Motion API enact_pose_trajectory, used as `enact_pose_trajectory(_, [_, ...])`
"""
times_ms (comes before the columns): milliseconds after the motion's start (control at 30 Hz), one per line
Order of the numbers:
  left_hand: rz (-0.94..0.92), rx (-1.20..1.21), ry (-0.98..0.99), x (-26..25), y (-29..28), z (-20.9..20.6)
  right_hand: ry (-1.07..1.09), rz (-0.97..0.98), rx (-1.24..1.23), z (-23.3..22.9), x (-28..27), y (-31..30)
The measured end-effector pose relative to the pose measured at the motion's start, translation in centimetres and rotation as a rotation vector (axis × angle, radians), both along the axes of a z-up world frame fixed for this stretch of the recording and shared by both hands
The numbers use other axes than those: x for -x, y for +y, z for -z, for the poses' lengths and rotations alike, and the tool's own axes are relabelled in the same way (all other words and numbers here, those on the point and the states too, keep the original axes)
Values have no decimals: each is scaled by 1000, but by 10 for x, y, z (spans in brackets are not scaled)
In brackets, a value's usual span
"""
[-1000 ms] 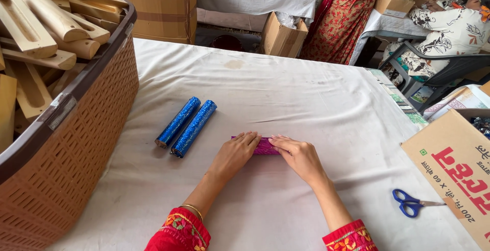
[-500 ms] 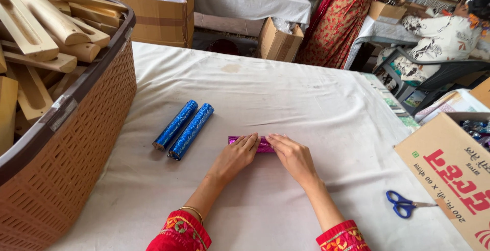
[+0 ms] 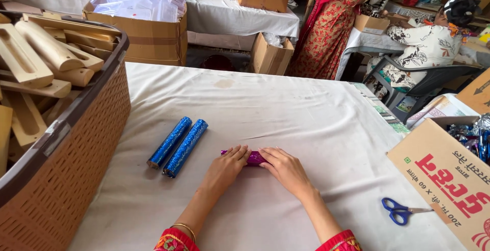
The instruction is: The person is wrapping small wooden blocks in decorative foil and then placing them into a plastic container.
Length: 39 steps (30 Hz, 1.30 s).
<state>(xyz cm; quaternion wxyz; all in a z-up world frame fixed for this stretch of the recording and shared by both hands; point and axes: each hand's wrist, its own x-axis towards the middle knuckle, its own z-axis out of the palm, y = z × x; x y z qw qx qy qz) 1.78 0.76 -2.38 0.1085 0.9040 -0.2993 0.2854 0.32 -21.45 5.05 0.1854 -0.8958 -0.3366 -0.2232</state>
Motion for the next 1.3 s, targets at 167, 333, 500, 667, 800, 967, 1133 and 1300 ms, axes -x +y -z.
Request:
enact_pose_trajectory(167, [-14, 67, 35, 18, -7, -31, 3, -10, 2, -2, 1, 1])
enact_pose_trajectory(333, [-59, 1, -96, 19, -12, -25, 67, 3, -31, -7, 1, -2])
enact_pose_trajectory(500, [-86, -70, 41, 26, -15, -33, 357, 1, -136, -16, 3, -2])
enact_pose_trajectory(667, [-98, 4, 97, 32, -13, -40, 295, -15, -102, -1, -2, -3])
enact_pose_trajectory(800, [-221, 44, 172, 36, -6, -48, 4, -2, -89, 1, 0, 4])
enact_pose_trajectory(967, [-519, 159, 239, 50, 13, -76, -5, 59, -180, -5, 7, 8])
enact_pose_trajectory(1133, [-669, 172, 200, 40, 33, -76, 22, 130, -196, -8, 8, 11])
enact_pose_trajectory(1300, [-803, 89, 147, 27, 47, -57, -6, 92, -158, -2, 4, 9])
